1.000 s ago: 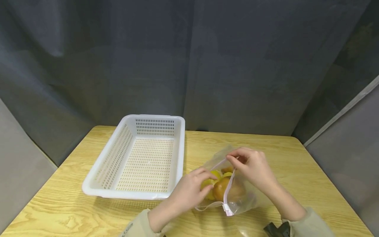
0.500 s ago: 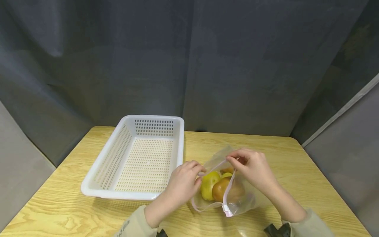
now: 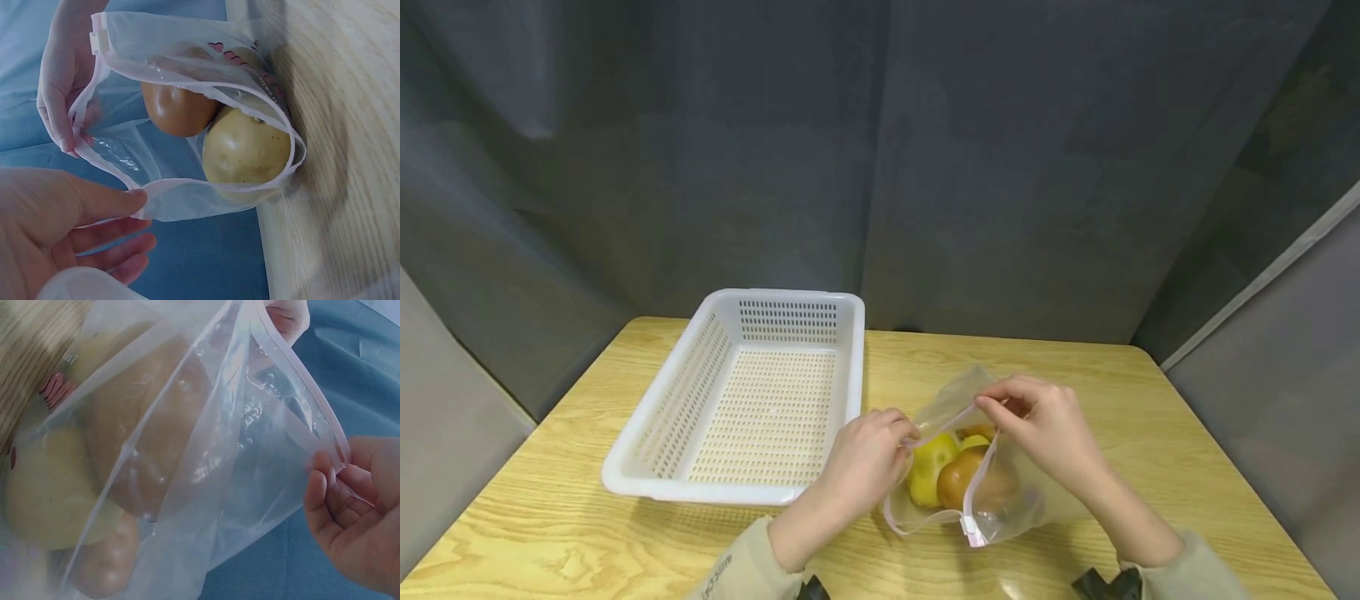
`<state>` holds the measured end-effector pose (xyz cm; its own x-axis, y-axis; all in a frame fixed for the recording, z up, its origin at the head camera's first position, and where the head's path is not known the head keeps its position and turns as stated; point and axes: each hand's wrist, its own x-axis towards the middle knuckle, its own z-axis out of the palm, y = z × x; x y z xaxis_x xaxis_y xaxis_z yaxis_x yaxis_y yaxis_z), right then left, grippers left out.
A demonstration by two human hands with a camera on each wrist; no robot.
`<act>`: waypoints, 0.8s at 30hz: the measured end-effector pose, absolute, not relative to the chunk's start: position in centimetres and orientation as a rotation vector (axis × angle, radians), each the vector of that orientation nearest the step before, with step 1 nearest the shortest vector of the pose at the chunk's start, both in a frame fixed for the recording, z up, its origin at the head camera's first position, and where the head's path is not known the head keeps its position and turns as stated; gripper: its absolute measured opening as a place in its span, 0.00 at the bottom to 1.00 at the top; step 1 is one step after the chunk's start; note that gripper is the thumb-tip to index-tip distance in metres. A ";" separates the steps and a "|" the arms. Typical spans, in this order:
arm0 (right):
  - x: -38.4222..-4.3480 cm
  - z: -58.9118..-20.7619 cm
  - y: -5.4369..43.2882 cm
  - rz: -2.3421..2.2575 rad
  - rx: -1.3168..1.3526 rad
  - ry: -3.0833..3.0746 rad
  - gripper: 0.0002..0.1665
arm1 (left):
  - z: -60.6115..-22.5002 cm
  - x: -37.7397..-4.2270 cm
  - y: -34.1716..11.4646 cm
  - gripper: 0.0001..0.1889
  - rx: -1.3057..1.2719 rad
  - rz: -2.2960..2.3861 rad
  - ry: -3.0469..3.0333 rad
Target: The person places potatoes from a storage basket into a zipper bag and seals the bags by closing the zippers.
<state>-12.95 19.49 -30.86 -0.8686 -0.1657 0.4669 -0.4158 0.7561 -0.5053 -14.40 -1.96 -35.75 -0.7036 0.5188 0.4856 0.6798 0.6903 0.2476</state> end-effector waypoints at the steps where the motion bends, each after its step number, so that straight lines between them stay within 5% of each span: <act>1: -13.0 -30.9 19.5 0.869 0.442 -2.557 0.02 | -35.7 -14.4 -2.0 0.08 -0.933 -0.584 -2.514; 16: -12.6 -31.0 19.6 0.875 0.418 -2.584 0.04 | -35.7 -14.7 -1.9 0.02 -0.832 -0.519 -2.465; 24: -11.1 -31.2 20.3 0.903 0.428 -2.442 0.14 | -35.7 -14.7 -1.7 0.02 -0.822 -0.581 -2.460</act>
